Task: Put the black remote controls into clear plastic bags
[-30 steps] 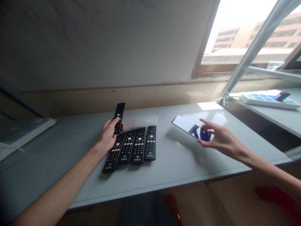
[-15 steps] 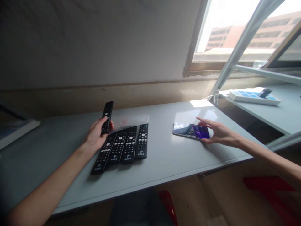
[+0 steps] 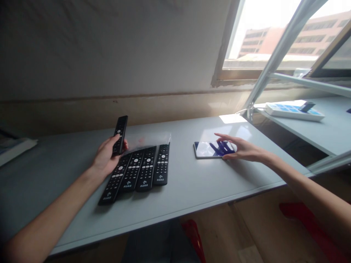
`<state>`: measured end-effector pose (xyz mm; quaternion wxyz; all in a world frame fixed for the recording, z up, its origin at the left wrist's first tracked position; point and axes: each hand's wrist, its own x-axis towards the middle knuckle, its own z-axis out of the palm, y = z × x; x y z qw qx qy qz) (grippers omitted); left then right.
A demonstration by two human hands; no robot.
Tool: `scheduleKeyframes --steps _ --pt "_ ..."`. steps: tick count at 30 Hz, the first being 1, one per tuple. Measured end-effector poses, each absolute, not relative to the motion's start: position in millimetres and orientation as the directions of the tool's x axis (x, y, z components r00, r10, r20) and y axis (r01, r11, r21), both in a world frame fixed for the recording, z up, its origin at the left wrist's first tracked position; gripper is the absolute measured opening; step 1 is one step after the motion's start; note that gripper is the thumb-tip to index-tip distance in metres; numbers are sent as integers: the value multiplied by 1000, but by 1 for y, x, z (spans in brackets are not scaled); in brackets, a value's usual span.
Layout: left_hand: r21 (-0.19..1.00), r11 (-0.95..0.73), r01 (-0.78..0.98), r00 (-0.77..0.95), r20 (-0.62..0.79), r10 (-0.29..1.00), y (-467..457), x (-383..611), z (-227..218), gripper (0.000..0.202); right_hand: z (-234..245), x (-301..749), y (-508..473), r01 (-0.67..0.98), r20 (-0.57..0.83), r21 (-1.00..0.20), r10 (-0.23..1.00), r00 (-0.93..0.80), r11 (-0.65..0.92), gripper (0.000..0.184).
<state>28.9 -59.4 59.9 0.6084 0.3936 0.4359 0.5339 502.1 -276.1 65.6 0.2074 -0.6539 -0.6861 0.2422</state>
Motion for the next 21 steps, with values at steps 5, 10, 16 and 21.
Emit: scheduleKeyframes --steps 5,10,16,21 --pt "944 110 -312 37 -104 994 -58 30 59 20 63 481 -273 806 29 -589 998 -55 62 99" --pt "945 103 -309 48 -93 995 -57 30 56 22 68 464 -272 776 11 -623 994 -108 91 96" --pt "947 86 -311 53 -73 996 -55 28 53 19 68 448 -276 768 105 -624 990 -99 143 96" --pt "974 9 -225 51 3 999 -60 31 53 33 80 407 -268 659 567 -700 774 281 274 30"
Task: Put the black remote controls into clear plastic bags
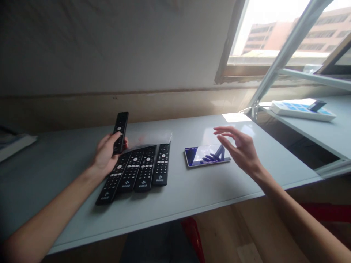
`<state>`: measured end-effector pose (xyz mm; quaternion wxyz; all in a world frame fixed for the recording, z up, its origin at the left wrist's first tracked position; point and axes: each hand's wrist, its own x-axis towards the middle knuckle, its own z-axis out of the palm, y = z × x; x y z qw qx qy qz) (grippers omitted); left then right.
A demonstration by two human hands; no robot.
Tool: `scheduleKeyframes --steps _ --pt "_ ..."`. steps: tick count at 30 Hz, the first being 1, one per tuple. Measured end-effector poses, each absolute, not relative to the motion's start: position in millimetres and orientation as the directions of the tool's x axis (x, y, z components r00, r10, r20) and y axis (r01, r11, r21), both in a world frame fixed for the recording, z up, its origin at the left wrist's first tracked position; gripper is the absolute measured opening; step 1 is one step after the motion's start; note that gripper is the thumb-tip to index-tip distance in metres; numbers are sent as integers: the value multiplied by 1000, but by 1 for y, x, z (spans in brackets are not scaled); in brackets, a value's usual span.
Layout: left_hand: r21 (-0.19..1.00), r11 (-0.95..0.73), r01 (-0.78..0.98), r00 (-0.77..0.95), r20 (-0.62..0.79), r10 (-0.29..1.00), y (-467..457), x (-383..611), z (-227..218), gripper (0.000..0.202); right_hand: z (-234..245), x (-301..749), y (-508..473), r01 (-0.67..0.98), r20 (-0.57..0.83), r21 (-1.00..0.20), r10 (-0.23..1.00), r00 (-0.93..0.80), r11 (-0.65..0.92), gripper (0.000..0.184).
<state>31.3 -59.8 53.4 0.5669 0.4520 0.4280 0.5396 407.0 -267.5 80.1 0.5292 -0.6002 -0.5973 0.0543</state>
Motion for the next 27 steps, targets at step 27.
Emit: scheduleKeyframes --steps 27 --pt "914 -355 195 547 199 813 -100 34 76 26 62 205 -156 145 263 -956 964 49 254 34"
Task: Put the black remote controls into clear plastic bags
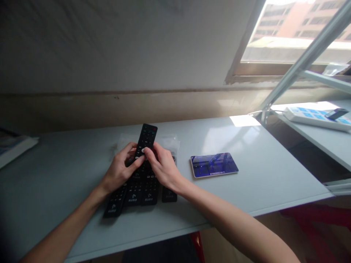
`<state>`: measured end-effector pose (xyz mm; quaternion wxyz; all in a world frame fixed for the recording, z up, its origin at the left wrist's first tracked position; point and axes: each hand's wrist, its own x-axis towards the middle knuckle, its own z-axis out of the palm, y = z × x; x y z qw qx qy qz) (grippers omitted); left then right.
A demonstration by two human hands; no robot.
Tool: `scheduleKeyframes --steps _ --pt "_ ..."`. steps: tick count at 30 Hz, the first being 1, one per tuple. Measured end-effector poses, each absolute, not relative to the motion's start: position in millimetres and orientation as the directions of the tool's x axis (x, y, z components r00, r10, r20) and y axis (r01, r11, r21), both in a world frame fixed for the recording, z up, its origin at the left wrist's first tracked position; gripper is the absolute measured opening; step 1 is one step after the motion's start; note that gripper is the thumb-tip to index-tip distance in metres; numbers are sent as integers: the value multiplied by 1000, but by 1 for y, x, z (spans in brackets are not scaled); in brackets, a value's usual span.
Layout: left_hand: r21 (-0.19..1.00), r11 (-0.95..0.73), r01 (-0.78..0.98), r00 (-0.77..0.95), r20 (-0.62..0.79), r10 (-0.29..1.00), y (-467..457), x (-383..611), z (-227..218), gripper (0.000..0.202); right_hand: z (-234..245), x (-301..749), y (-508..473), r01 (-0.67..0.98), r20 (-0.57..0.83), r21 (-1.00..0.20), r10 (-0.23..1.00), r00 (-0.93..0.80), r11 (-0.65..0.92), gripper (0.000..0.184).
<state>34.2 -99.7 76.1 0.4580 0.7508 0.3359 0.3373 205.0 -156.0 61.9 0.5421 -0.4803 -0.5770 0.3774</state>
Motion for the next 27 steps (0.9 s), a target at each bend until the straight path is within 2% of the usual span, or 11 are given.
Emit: scheduleKeyframes --steps 9,17,27 --pt "872 -380 309 581 143 801 -100 33 76 29 60 208 -153 101 197 -975 980 -6 197 36" --pt "828 -431 359 572 170 802 -101 34 75 30 61 208 -154 49 196 -979 981 -2 196 33" --pt "805 -458 377 517 228 825 -106 39 65 28 63 211 -147 92 207 -974 978 7 206 31"
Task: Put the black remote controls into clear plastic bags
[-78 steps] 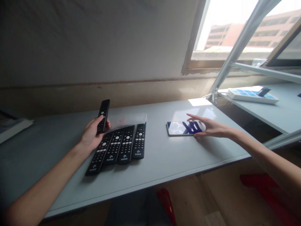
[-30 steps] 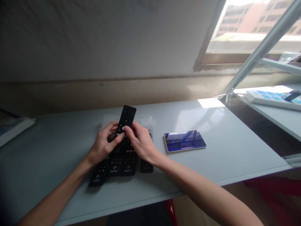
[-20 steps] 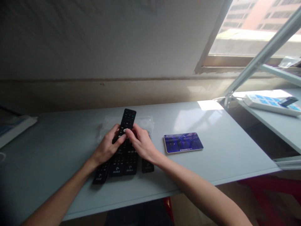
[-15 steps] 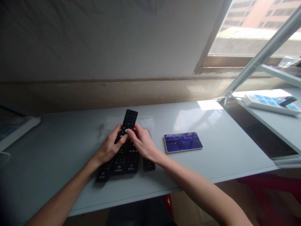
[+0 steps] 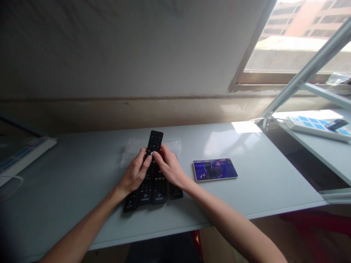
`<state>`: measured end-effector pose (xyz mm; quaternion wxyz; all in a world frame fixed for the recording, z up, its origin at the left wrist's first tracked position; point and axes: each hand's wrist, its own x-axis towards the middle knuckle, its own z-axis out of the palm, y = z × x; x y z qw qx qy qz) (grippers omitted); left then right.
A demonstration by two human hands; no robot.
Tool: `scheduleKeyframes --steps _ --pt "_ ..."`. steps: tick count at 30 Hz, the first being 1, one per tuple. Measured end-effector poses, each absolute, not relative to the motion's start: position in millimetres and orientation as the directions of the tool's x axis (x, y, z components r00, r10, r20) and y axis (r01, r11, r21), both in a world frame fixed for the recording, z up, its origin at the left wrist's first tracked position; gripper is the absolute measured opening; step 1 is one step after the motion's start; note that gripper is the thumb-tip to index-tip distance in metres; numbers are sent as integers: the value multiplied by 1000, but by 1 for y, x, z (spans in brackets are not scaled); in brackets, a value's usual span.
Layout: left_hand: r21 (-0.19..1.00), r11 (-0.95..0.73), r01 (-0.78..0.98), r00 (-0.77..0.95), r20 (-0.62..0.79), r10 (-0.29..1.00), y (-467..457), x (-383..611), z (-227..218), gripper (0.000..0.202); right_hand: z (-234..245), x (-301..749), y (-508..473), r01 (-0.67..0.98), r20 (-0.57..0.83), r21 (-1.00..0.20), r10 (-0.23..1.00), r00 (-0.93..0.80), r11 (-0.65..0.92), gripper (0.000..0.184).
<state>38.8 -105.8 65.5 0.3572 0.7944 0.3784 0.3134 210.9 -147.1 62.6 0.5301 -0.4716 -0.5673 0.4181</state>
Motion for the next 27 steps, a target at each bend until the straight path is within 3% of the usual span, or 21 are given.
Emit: scheduleKeyframes --steps 15,27 --pt "717 -560 416 546 296 784 -97 33 69 42 58 211 -152 46 166 -985 986 -26 167 32" --pt "753 -567 334 494 372 786 -92 31 66 45 60 211 -155 31 152 -988 988 -13 152 37"
